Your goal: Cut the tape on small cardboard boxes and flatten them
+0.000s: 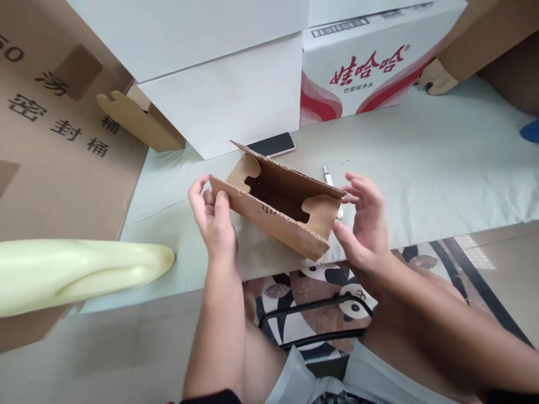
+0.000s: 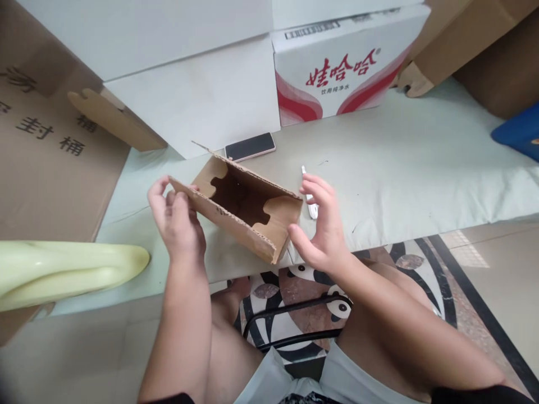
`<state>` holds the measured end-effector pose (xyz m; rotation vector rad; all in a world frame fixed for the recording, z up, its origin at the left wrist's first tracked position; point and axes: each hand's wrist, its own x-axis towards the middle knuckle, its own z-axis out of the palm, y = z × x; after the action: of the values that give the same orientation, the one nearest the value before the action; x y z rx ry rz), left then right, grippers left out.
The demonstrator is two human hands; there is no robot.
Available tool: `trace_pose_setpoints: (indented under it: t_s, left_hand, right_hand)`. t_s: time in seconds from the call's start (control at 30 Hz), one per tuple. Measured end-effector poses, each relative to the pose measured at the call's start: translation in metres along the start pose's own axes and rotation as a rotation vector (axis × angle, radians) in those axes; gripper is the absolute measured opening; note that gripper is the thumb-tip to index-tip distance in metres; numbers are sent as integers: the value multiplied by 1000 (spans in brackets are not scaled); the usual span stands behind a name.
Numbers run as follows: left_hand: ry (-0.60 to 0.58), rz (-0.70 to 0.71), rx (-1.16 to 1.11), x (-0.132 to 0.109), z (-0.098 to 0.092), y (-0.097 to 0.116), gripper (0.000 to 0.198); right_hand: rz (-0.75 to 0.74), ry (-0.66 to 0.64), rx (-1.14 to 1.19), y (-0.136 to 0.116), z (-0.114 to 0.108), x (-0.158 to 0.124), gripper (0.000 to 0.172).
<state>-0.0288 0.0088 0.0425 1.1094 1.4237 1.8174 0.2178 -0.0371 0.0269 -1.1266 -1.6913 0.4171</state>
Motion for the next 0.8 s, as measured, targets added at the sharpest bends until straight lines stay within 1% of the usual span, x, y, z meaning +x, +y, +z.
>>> trace_pose_setpoints:
  t_s: [0.07,0.13,0.2,0.27,0.33,0.4,0.47,0.53,0.6,0.67,0.7,0.73,0.77,0.8]
  left_hand:
    - [-27,31,43,-1,-3,-1,54]
    - [-50,81,109,-2,-6,-1,57]
    - [-94,168,208,-3,-9,1,49]
    - [-181,249,331,-4,-10,3,36]
    - [-259,292,421,-5,-9,4,29]
    - [-277,298,444,-5,-8,4,29]
    - [-256,310,430,-3,-9,1,29]
    - [-229,312,414,1,-11,-4,29]
    - [-178,294,379,6,-15,-9,30]
    - [-105,253,344,11,-20,-10,32]
    - [-64,228,332,13,-22,-9,34]
    - [-20,201,321,15,-24,-8,36]
    - [24,174,313,16,-25,-5,38]
    - [60,145,305,17,-26,-3,40]
  right_hand:
    - [-46,-154,88,1,2,2,44]
    - [-91,-247,155,2,5,2,35]
    - [-122,-272,216,4,8,0,32]
    - [-142,-281,268,6,10,-2,32]
    - [-140,-277,316,11,13,-4,36]
    - [-91,-263,373,17,15,-7,45]
    - [26,-249,409,26,18,-8,50]
    - [196,-237,396,34,20,-7,54]
    - [365,-229,368,41,21,-4,60]
    - [501,-297,361,43,21,-2,66]
    - [537,-364,366,42,21,0,68]
    - [541,-437,371,40,21,0,69]
    - [509,-509,375,38,20,1,69]
    - [439,-563,377,35,19,1,69]
